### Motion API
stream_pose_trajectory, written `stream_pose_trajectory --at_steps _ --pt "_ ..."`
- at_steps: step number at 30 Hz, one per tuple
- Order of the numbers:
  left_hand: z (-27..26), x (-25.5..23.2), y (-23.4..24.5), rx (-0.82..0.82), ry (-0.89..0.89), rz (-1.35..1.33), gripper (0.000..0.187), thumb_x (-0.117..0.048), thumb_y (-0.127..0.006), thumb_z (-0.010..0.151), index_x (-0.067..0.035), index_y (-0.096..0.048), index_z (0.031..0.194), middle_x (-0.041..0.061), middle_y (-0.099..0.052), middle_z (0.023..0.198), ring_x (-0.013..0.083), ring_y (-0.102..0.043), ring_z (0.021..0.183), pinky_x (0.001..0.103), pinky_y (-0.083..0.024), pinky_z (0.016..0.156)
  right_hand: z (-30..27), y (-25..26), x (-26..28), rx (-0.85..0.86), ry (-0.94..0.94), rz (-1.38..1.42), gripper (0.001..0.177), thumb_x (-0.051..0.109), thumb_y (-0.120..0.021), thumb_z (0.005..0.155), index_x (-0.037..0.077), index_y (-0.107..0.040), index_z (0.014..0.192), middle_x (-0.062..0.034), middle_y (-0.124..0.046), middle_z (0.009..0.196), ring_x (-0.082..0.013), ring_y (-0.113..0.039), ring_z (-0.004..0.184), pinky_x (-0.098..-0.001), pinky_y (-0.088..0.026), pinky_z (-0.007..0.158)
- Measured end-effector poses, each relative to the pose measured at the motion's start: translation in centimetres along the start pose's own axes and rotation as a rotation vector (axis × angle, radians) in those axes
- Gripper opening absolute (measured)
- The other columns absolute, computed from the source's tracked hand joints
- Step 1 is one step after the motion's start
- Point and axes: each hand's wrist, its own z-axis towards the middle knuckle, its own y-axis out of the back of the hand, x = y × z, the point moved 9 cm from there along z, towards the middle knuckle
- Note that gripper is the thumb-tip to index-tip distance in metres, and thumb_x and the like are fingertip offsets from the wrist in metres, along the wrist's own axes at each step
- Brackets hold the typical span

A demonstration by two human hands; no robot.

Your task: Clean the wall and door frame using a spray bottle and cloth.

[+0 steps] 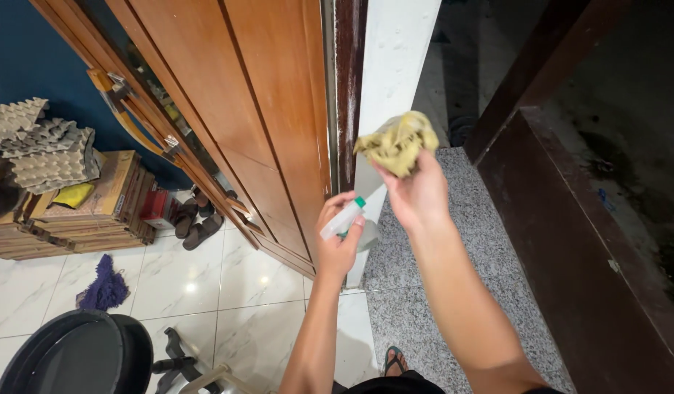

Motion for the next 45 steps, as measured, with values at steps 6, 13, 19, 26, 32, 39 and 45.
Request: stream_pose_trajectory --at_steps 6,13,19,26,32,39,45 --pt "-4.1 2.5 1.4 0.035 0.082 -0.003 0.009 -0.003 -0.069 0.091 0.001 -0.069 0.099 0.009 -0.069 0.128 0.0174 -0.065 0.108 0.03 -0.051 0.094 -5.7 7.5 -2.1 -0.07 0.069 -0.258 0.046 0.037 -0.036 0.104 0.012 -0.041 0.143 -0.011 -0.053 0.144 -0.0309 -0.051 0.135 -0.0498 -0.043 0.114" --pt "-9.2 3.6 0.6 0.042 0.31 -0.132 0.044 -0.004 -0.085 0.075 -0.001 -0.071 0.116 0.005 -0.065 0.111 0.0123 -0.058 0.094 0.028 -0.049 0.081 -10.8 7.9 -7.4 0.298 -0.198 0.115 0.068 0.051 -0.052 0.1 0.002 -0.047 0.148 -0.0186 -0.052 0.149 -0.0367 -0.049 0.137 -0.0519 -0.038 0.117" --pt "-11.3 5.2 3.9 0.011 0.237 -0.015 0.022 -0.006 -0.087 0.085 -0.001 -0.065 0.083 0.007 -0.073 0.099 0.013 -0.067 0.087 0.028 -0.054 0.077 -13.5 8.0 -9.0 0.306 -0.301 0.156 0.082 0.062 -0.058 0.091 0.007 -0.043 0.15 -0.0171 -0.05 0.151 -0.0389 -0.048 0.137 -0.0573 -0.04 0.107" --pt "-9.9 -4.5 3.3 0.16 -0.084 0.096 0.03 -0.004 -0.086 0.069 -0.004 -0.057 0.075 0.017 -0.072 0.109 0.0311 -0.065 0.105 0.038 -0.053 0.09 -16.3 8.8 -11.0 0.441 -0.199 -0.026 0.082 0.066 -0.058 0.095 0.005 -0.046 0.148 -0.017 -0.054 0.147 -0.0319 -0.052 0.136 -0.0506 -0.042 0.112" --pt "-12.2 -1.3 3.1 0.204 -0.081 0.078 0.024 0.002 -0.083 0.076 -0.003 -0.061 0.081 0.009 -0.075 0.099 0.0266 -0.073 0.097 0.037 -0.056 0.087 -15.0 17.4 -14.8 0.088 -0.236 -0.221 0.06 0.052 -0.053 0.097 0.007 -0.052 0.137 -0.0095 -0.062 0.133 -0.0232 -0.059 0.123 -0.0416 -0.046 0.105" --pt "-9.9 -1.8 2.5 0.123 0.028 0.071 0.017 0.005 -0.079 0.077 -0.001 -0.064 0.082 0.01 -0.074 0.091 0.025 -0.072 0.083 0.033 -0.056 0.073 -12.3 24.7 -11.3 -0.18 0.031 -0.708 0.038 0.024 -0.048 0.104 -0.004 -0.068 0.119 -0.0163 -0.074 0.115 -0.0217 -0.071 0.101 -0.0367 -0.055 0.089" --pt "-8.1 -0.7 1.0 0.049 0.131 0.153 0.016 0.002 -0.082 0.073 -0.001 -0.067 0.078 0.011 -0.075 0.087 0.0245 -0.071 0.078 0.033 -0.056 0.069 -11.4 19.0 -7.2 -0.104 0.123 -0.604 0.034 0.025 -0.045 0.103 0.003 -0.063 0.123 -0.0119 -0.07 0.119 -0.0193 -0.069 0.105 -0.0347 -0.056 0.091"
